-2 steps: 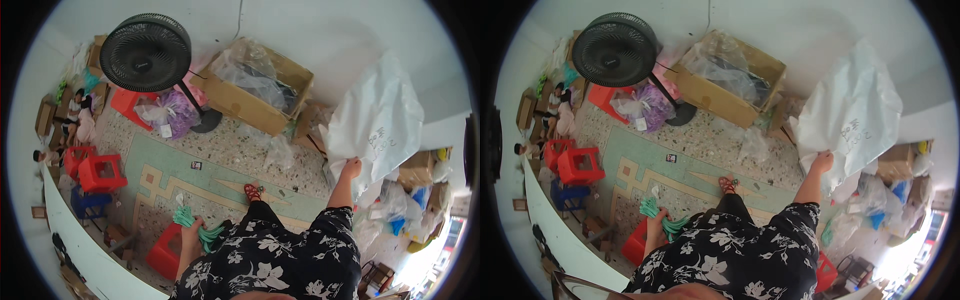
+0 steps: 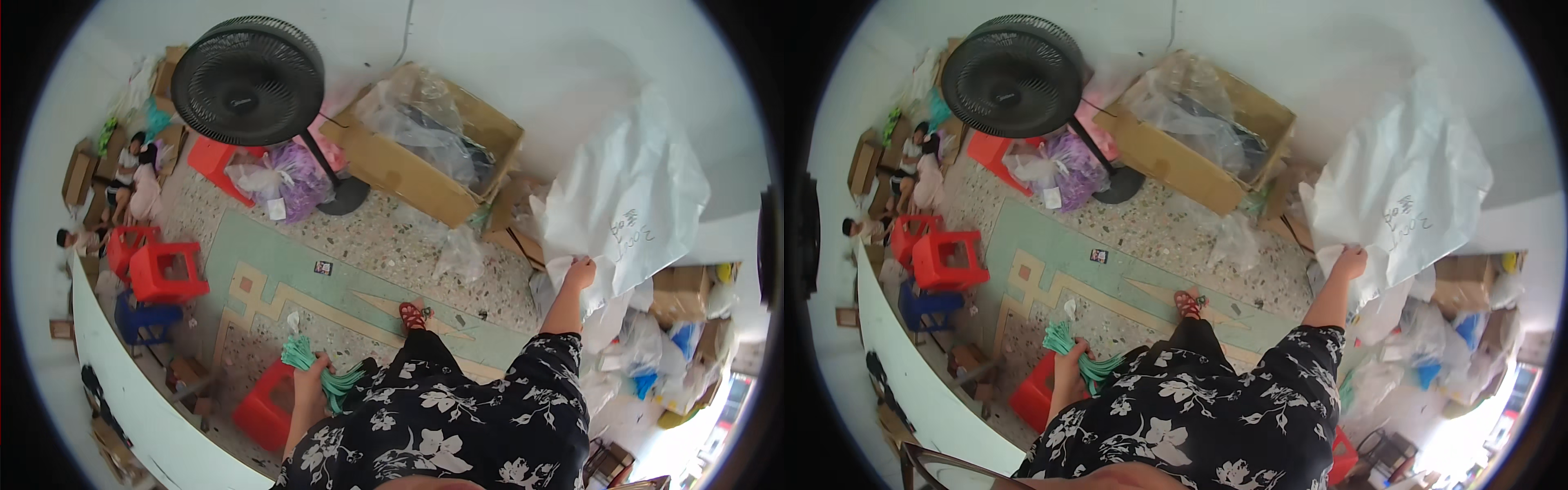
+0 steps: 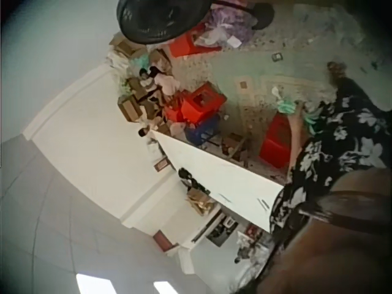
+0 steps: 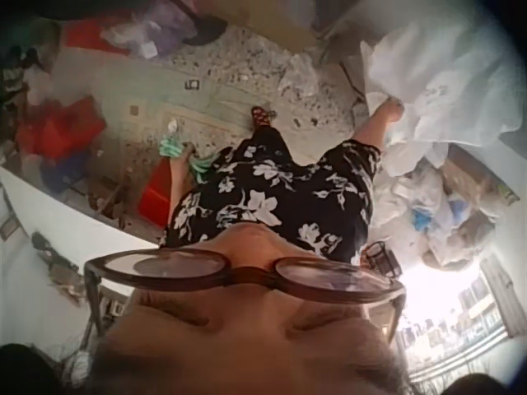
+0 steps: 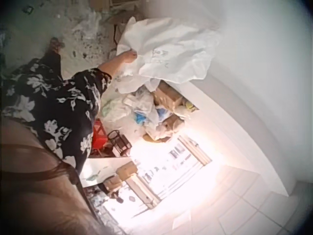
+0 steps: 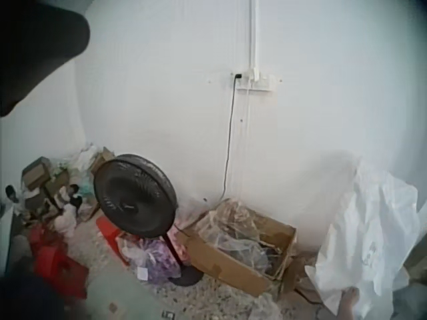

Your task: The person sorts green plastic strips, gathers them into bundles, and places them into bags or containers in a workshop.

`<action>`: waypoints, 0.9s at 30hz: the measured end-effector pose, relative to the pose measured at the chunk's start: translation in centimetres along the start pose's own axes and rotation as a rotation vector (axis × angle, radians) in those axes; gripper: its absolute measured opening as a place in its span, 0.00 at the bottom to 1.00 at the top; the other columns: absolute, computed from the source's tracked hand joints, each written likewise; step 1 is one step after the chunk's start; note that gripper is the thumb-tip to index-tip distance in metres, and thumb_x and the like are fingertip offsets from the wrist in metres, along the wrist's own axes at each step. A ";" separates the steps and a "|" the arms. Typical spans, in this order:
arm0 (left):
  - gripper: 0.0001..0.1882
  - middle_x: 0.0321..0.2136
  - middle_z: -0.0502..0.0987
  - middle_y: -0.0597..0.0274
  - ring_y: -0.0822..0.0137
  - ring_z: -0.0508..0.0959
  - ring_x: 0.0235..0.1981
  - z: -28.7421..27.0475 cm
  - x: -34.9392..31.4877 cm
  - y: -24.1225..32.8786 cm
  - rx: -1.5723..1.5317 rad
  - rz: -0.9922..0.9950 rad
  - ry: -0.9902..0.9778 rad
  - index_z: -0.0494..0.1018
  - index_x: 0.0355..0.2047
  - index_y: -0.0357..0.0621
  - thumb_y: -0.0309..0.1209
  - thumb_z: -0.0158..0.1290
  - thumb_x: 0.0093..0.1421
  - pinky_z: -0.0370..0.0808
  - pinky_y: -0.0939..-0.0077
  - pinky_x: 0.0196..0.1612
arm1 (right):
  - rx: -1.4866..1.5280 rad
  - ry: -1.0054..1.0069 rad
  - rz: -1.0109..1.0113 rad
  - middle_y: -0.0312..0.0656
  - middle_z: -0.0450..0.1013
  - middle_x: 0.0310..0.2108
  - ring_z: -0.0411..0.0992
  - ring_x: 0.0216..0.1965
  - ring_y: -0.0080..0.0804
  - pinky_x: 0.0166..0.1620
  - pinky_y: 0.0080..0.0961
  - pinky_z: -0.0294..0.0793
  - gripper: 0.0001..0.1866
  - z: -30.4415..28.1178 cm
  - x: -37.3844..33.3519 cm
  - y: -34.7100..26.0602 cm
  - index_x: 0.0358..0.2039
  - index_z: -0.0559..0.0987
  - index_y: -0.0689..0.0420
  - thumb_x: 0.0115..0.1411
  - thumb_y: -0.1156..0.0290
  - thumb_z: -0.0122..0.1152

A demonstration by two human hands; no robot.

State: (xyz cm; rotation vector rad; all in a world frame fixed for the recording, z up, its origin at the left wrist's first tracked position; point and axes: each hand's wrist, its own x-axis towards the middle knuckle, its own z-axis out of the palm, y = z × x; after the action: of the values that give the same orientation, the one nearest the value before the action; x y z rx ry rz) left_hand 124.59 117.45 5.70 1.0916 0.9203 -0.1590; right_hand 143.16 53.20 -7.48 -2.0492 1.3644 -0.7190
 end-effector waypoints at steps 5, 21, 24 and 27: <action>0.07 0.22 0.72 0.61 0.68 0.74 0.20 -0.9 0.0 0.3 -0.053 0.004 0.093 0.69 0.32 0.40 0.23 0.54 0.52 0.74 0.74 0.24 | -0.107 -0.143 -0.041 0.51 0.78 0.30 0.76 0.35 0.47 0.43 0.38 0.72 0.24 8.5 0.2 -3.1 0.41 0.76 0.67 0.58 0.55 0.53; 0.10 0.25 0.72 0.62 0.69 0.74 0.21 -23.1 0.2 4.2 -0.468 0.258 0.324 0.68 0.33 0.38 0.20 0.55 0.50 0.70 0.78 0.25 | -0.530 -1.828 -1.025 0.45 0.77 0.22 0.77 0.23 0.35 0.28 0.30 0.76 0.12 15.5 -54.9 -6.7 0.27 0.80 0.63 0.54 0.67 0.56; 0.10 0.26 0.73 0.62 0.69 0.74 0.22 -28.4 0.4 7.7 -0.473 0.329 0.247 0.69 0.34 0.38 0.21 0.56 0.50 0.70 0.78 0.25 | -0.560 -1.788 -1.511 0.46 0.78 0.26 0.78 0.31 0.36 0.37 0.27 0.77 0.14 11.7 -67.1 -16.3 0.32 0.80 0.63 0.53 0.64 0.60; 0.12 0.28 0.74 0.62 0.70 0.75 0.23 -32.7 0.3 12.3 -0.395 0.358 0.160 0.70 0.36 0.37 0.21 0.57 0.51 0.71 0.78 0.27 | -0.253 -2.118 -1.141 0.46 0.77 0.37 0.76 0.40 0.35 0.44 0.28 0.75 0.18 8.1 -78.5 -22.2 0.43 0.77 0.62 0.54 0.65 0.61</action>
State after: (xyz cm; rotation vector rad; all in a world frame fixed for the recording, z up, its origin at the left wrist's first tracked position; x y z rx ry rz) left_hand 112.94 150.17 9.28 0.8879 0.8377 0.3961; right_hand 136.47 134.90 -6.87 -1.9500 -0.9561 1.1978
